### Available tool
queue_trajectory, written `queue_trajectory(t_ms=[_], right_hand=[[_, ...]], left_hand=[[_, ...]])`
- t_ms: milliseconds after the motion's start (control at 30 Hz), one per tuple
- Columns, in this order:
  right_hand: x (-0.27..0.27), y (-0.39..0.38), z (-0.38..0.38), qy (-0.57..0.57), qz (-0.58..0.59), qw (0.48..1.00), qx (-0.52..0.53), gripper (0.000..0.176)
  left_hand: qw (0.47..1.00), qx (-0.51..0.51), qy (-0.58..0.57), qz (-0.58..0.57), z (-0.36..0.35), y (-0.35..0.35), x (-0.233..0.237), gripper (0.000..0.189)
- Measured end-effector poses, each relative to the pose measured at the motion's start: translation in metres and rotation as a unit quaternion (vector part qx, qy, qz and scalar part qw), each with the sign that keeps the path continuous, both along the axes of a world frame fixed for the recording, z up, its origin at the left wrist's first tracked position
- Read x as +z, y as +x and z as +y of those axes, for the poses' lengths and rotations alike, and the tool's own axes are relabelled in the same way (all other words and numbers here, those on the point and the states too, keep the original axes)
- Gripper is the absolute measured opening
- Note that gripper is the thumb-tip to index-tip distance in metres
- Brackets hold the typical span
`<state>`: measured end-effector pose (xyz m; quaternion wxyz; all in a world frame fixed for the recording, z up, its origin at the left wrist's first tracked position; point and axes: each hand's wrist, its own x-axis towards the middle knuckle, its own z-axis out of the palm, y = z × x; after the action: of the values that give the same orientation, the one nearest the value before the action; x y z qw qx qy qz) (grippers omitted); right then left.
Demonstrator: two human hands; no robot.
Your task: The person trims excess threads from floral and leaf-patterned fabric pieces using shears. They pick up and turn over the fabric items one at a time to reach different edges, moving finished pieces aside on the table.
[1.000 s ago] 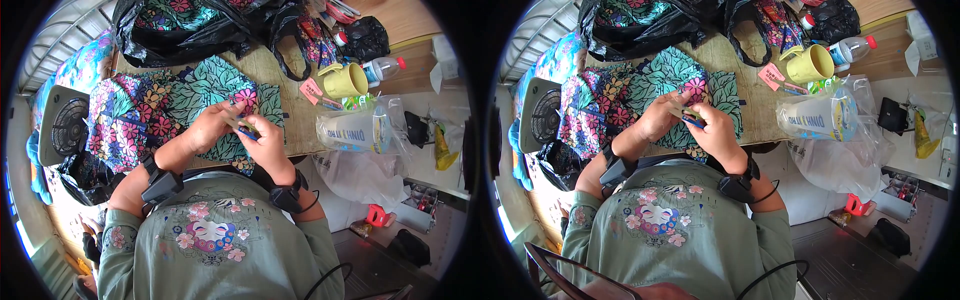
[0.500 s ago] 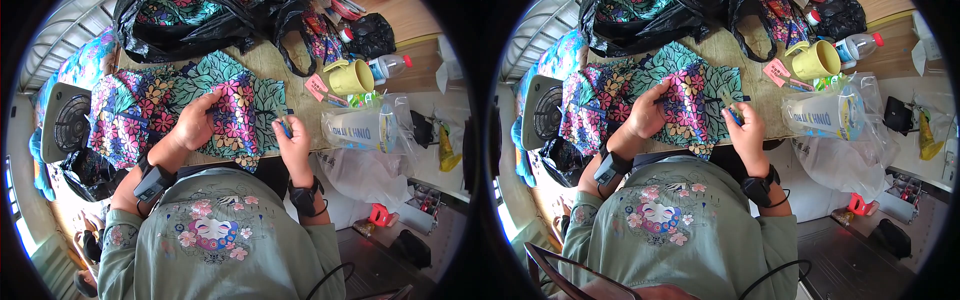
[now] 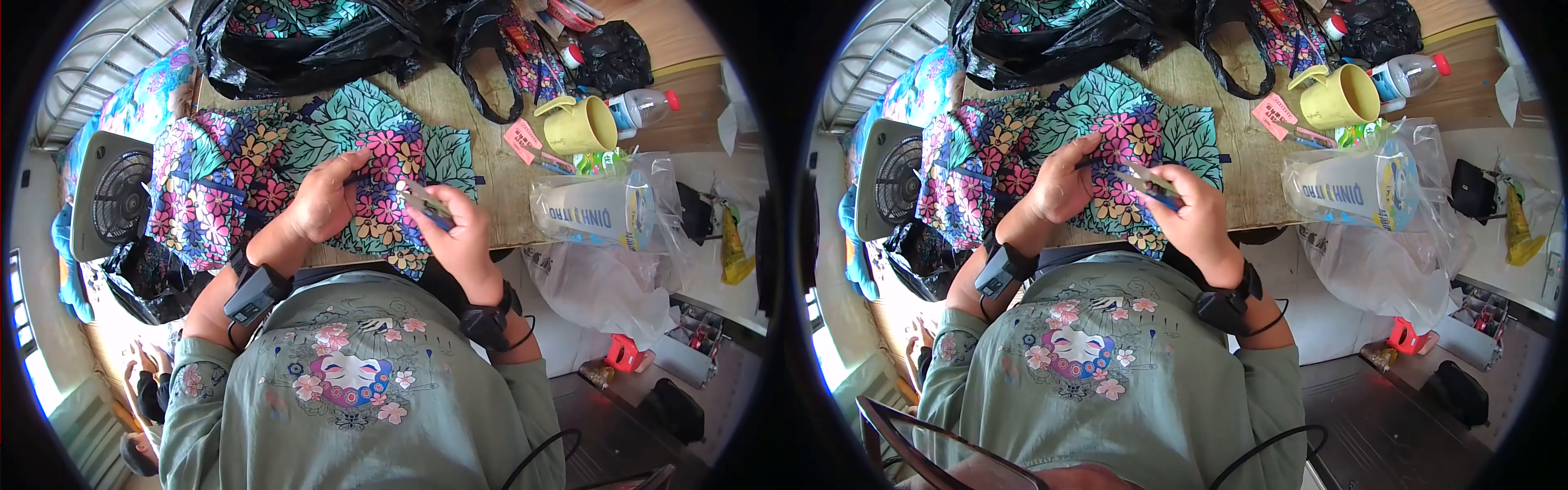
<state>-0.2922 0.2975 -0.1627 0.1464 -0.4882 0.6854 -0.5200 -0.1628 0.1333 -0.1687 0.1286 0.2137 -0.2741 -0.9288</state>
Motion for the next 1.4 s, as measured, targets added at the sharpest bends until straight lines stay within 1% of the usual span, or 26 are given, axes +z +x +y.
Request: queue_trajectory(t_ms=[33, 133, 167, 200, 267, 300, 333, 367, 400, 433, 467, 533, 567, 600, 700, 833, 933, 967, 1067, 1100, 1167, 1200, 1267, 1333, 1400], right_hand=[[0.004, 0.004, -0.006, 0.0, 0.0, 1.0, 0.001, 0.033], [0.018, 0.013, -0.025, 0.039, 0.034, 0.998, 0.027, 0.036], [0.019, 0.015, -0.029, 0.038, 0.034, 0.998, 0.027, 0.036], [0.019, 0.016, -0.033, 0.062, 0.054, 0.997, 0.006, 0.039], [0.02, 0.017, -0.038, 0.108, 0.094, 0.989, -0.034, 0.043], [0.018, 0.017, -0.039, 0.108, 0.095, 0.989, -0.033, 0.043], [0.015, 0.017, -0.04, 0.1, 0.091, 0.99, -0.033, 0.044], [0.012, 0.017, -0.04, 0.093, 0.088, 0.991, -0.033, 0.044], [0.01, 0.017, -0.04, 0.086, 0.085, 0.992, -0.034, 0.045], [0.009, 0.016, -0.039, 0.086, 0.086, 0.992, -0.033, 0.045], [0.008, 0.014, -0.038, 0.076, 0.073, 0.994, -0.023, 0.043], [0.008, 0.011, -0.036, 0.057, 0.049, 0.997, -0.002, 0.039], [0.008, 0.011, -0.036, 0.057, 0.05, 0.997, -0.003, 0.039], [0.008, 0.012, -0.035, 0.053, 0.047, 0.997, 0.008, 0.037], [0.007, 0.014, -0.035, 0.045, 0.04, 0.998, 0.029, 0.034], [0.002, 0.012, -0.035, 0.007, 0.056, 0.998, 0.018, 0.034], [-0.005, 0.003, -0.029, 0.052, 0.032, 0.998, -0.029, 0.028], [-0.007, 0.0, -0.026, 0.052, 0.033, 0.998, -0.03, 0.028], [-0.011, -0.016, -0.016, 0.024, -0.126, 0.986, -0.104, 0.02], [-0.013, -0.022, -0.01, 0.025, -0.126, 0.986, -0.104, 0.02], [-0.015, -0.034, 0.007, 0.009, -0.199, 0.969, -0.145, 0.017], [-0.015, -0.039, 0.014, 0.01, -0.198, 0.969, -0.146, 0.017], [-0.015, -0.048, 0.029, 0.029, -0.187, 0.965, -0.183, 0.019], [-0.012, -0.046, 0.037, 0.038, -0.182, 0.961, -0.203, 0.021], [-0.002, -0.043, 0.042, 0.018, -0.12, 0.974, -0.19, 0.027]], left_hand=[[1.0, -0.017, -0.002, 0.011, -0.002, 0.002, -0.005, 0.035], [0.999, -0.026, 0.012, 0.024, -0.003, 0.008, -0.008, 0.033], [0.999, -0.031, 0.019, 0.031, -0.004, 0.009, -0.01, 0.032], [0.999, -0.031, 0.019, 0.032, -0.006, 0.01, -0.014, 0.032], [0.993, -0.049, 0.028, 0.099, -0.009, 0.012, -0.026, 0.028], [0.989, -0.058, 0.033, 0.133, -0.01, 0.013, -0.03, 0.026], [0.989, -0.056, 0.033, 0.133, -0.009, 0.012, -0.031, 0.026], [0.995, -0.027, -0.058, 0.083, -0.007, 0.012, -0.032, 0.024], [0.988, 0.002, -0.148, 0.032, -0.005, 0.01, -0.032, 0.023], [0.971, 0.031, -0.236, -0.018, -0.003, 0.009, -0.033, 0.022], [0.971, 0.032, -0.236, -0.017, -0.001, 0.009, -0.032, 0.022], [0.997, 0.028, -0.076, -0.013, 0.002, 0.007, -0.011, 0.021], [1.0, 0.025, 0.005, -0.01, 0.003, 0.006, -0.004, 0.021], [1.0, 0.024, 0.005, -0.01, 0.004, 0.006, -0.002, 0.021], [0.993, -0.002, -0.09, -0.072, 0.005, 0.005, 0.002, 0.026], [0.995, 0.02, -0.075, -0.062, 0.006, 0.004, -0.006, 0.031], [0.999, -0.005, -0.042, -0.03, 0.006, -0.001, 0.003, 0.033], [0.999, -0.017, -0.026, -0.015, 0.006, -0.003, 0.007, 0.034], [1.0, -0.03, -0.005, 0.001, 0.006, -0.003, 0.014, 0.036], [0.999, -0.037, 0.006, 0.008, 0.006, -0.004, 0.016, 0.037], [0.999, -0.033, -0.003, 0.016, 0.006, -0.004, 0.017, 0.038], [0.999, -0.029, -0.013, 0.023, 0.006, -0.004, 0.017, 0.039], [0.999, -0.026, -0.023, 0.03, 0.007, -0.004, 0.016, 0.039], [0.999, -0.018, 0.014, 0.035, 0.006, -0.003, 0.012, 0.04], [0.999, -0.015, 0.031, 0.037, 0.004, -0.004, 0.012, 0.041]])
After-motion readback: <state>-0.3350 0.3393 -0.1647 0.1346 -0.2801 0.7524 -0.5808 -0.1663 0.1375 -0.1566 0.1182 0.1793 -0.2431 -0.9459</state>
